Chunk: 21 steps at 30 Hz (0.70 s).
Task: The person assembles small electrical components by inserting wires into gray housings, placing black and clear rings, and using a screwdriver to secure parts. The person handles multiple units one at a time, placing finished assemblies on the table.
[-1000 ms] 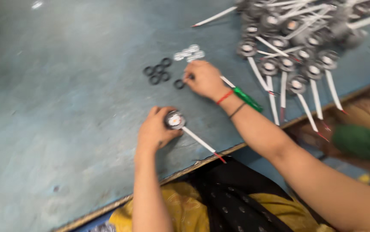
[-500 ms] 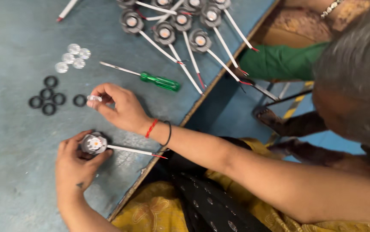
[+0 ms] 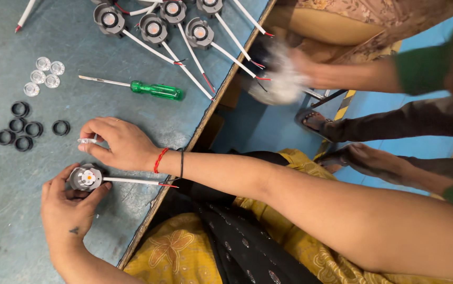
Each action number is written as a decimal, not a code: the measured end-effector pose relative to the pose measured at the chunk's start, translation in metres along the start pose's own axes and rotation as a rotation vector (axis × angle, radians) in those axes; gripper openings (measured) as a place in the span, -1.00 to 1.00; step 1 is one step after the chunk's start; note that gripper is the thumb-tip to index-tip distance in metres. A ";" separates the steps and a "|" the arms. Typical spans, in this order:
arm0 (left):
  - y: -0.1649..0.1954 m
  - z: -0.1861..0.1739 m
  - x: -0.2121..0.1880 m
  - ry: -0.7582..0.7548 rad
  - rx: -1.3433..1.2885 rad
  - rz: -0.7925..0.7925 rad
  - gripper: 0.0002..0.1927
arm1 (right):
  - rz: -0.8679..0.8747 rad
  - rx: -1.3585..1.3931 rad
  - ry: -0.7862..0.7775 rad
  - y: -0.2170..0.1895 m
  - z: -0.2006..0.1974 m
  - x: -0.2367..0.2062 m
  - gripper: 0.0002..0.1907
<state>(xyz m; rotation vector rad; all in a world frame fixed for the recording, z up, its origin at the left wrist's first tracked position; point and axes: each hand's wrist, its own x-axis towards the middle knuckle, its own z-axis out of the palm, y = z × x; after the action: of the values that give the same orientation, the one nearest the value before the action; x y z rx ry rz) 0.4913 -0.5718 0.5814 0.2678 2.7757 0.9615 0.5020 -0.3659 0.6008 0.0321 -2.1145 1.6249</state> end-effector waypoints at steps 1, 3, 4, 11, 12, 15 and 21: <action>-0.001 -0.001 -0.001 0.000 -0.007 0.001 -0.26 | -0.007 -0.007 0.004 -0.002 0.000 -0.001 -0.79; -0.002 -0.002 -0.003 -0.002 -0.024 0.001 -0.26 | -0.008 -0.001 -0.004 -0.005 -0.001 -0.002 -0.79; -0.002 -0.002 -0.003 0.001 -0.015 -0.004 -0.26 | -0.006 0.001 -0.007 -0.006 -0.001 -0.003 -0.79; -0.006 -0.003 -0.007 0.017 -0.008 0.007 -0.26 | -0.023 -0.024 0.016 -0.011 -0.004 -0.003 -0.80; -0.006 -0.003 -0.008 0.019 -0.016 0.018 -0.26 | -0.028 -0.033 0.021 -0.012 -0.005 -0.003 -0.80; -0.006 -0.003 -0.007 0.024 0.015 0.000 -0.26 | -0.030 -0.036 0.009 -0.015 -0.009 -0.002 -0.80; -0.007 -0.002 -0.007 0.018 -0.019 -0.027 -0.26 | -0.029 -0.026 0.001 -0.020 -0.015 0.001 -0.81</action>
<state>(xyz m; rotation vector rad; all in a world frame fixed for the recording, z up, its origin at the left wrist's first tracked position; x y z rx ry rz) 0.4970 -0.5804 0.5791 0.2198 2.7775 0.9884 0.5125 -0.3583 0.6222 0.0530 -2.1242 1.5807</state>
